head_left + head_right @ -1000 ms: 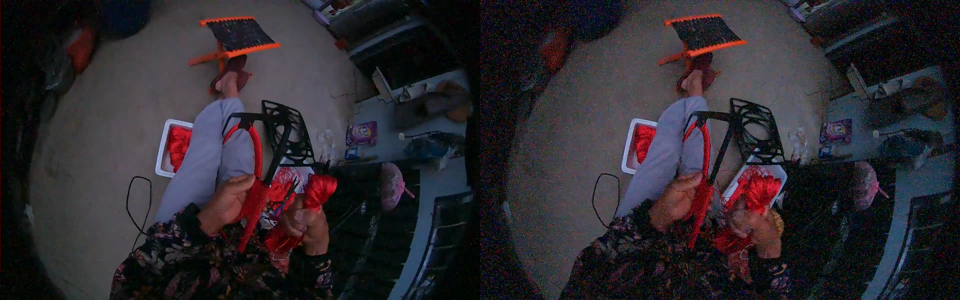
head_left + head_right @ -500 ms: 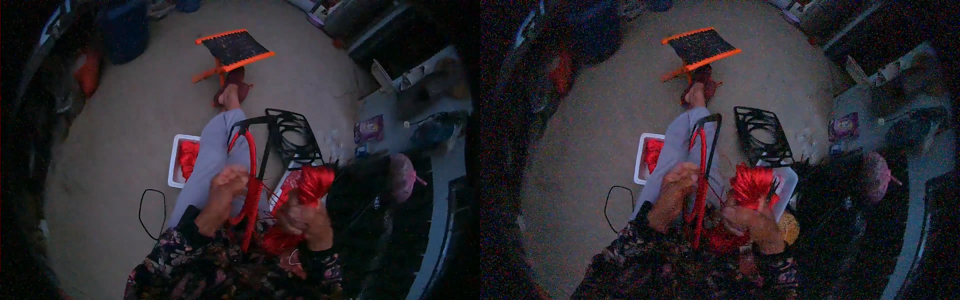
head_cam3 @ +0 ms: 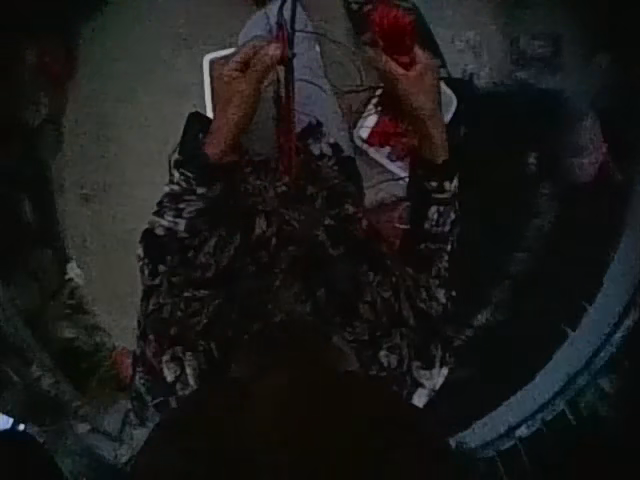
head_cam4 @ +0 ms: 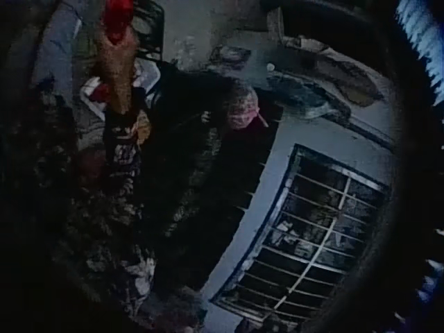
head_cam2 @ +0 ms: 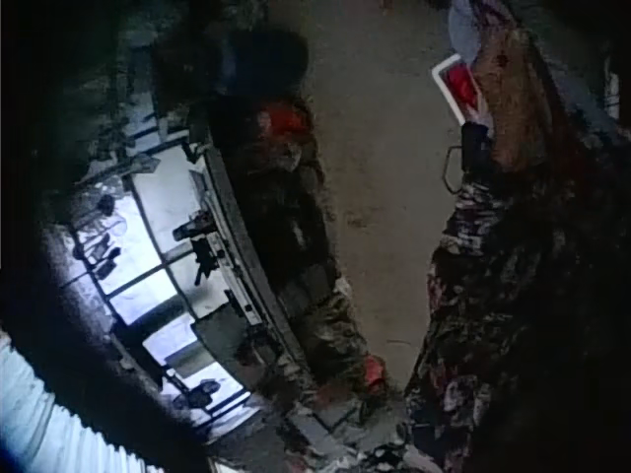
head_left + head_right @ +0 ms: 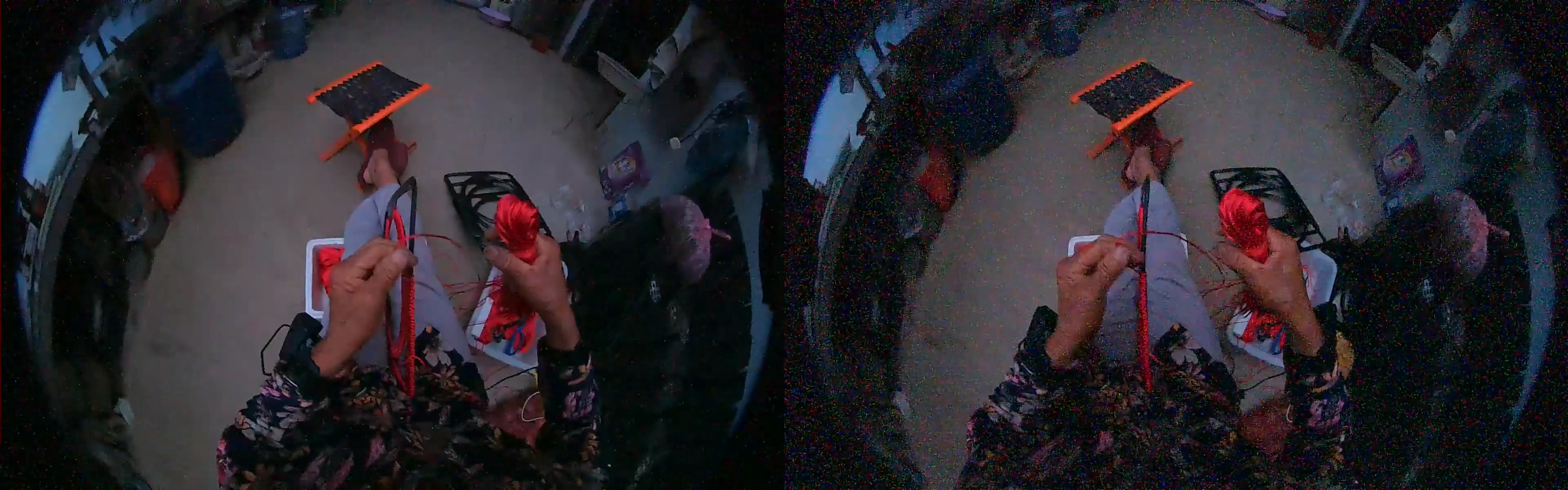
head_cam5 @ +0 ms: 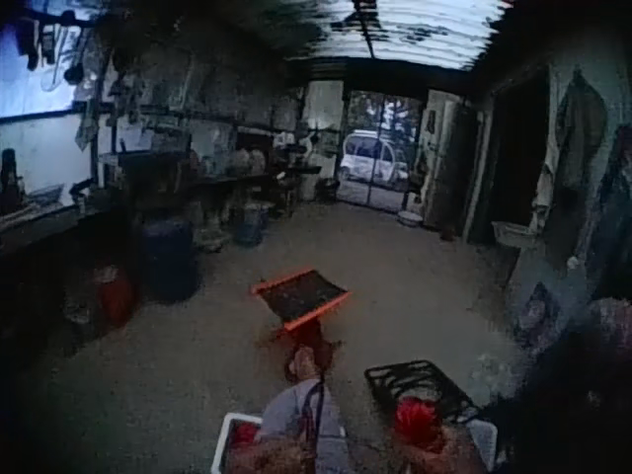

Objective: Weaving red plastic cord through the metal frame of a chair seat.

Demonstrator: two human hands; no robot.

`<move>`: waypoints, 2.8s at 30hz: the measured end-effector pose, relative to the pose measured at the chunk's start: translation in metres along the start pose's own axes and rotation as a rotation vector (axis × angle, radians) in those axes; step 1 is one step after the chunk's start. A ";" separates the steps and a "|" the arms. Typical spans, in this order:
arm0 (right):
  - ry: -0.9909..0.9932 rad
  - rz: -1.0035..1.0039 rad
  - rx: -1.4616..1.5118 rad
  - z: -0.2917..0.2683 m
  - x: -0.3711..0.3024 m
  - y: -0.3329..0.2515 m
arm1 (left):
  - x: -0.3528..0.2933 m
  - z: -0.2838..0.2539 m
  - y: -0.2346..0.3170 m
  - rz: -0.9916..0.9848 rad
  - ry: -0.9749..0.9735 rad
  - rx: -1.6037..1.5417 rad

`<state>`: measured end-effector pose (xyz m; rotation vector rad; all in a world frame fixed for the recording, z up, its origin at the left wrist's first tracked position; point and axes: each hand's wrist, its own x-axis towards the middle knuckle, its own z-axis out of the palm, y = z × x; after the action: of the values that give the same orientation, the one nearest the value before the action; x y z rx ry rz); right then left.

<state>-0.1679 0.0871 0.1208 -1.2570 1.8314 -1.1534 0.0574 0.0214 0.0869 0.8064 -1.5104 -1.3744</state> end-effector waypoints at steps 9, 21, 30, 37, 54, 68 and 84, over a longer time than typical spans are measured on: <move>-0.509 -0.360 -0.321 0.061 -0.038 0.098 | 0.011 -0.012 -0.029 -0.467 0.155 -0.445; -0.399 -0.395 -0.151 0.132 0.020 0.100 | -0.010 -0.025 -0.065 -0.309 0.138 0.107; -0.507 -0.358 0.170 0.151 0.021 0.090 | -0.011 -0.037 -0.067 -0.299 0.084 -0.061; -0.173 -0.345 0.112 0.103 0.012 0.088 | -0.006 -0.043 -0.032 -0.079 0.203 0.156; -0.130 -0.853 -0.418 0.098 0.026 0.012 | -0.003 0.003 0.019 0.123 0.161 0.121; -0.216 -0.343 1.289 0.007 0.001 0.029 | 0.013 -0.018 -0.003 -0.113 0.159 -0.438; 0.346 0.152 -0.061 -0.159 -0.111 0.295 | 0.030 0.006 -0.024 -0.078 0.147 0.033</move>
<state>-0.3793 0.2883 -0.0784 -0.9745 2.1863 -1.3005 0.0380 -0.0078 0.0691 0.9755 -1.4035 -1.3191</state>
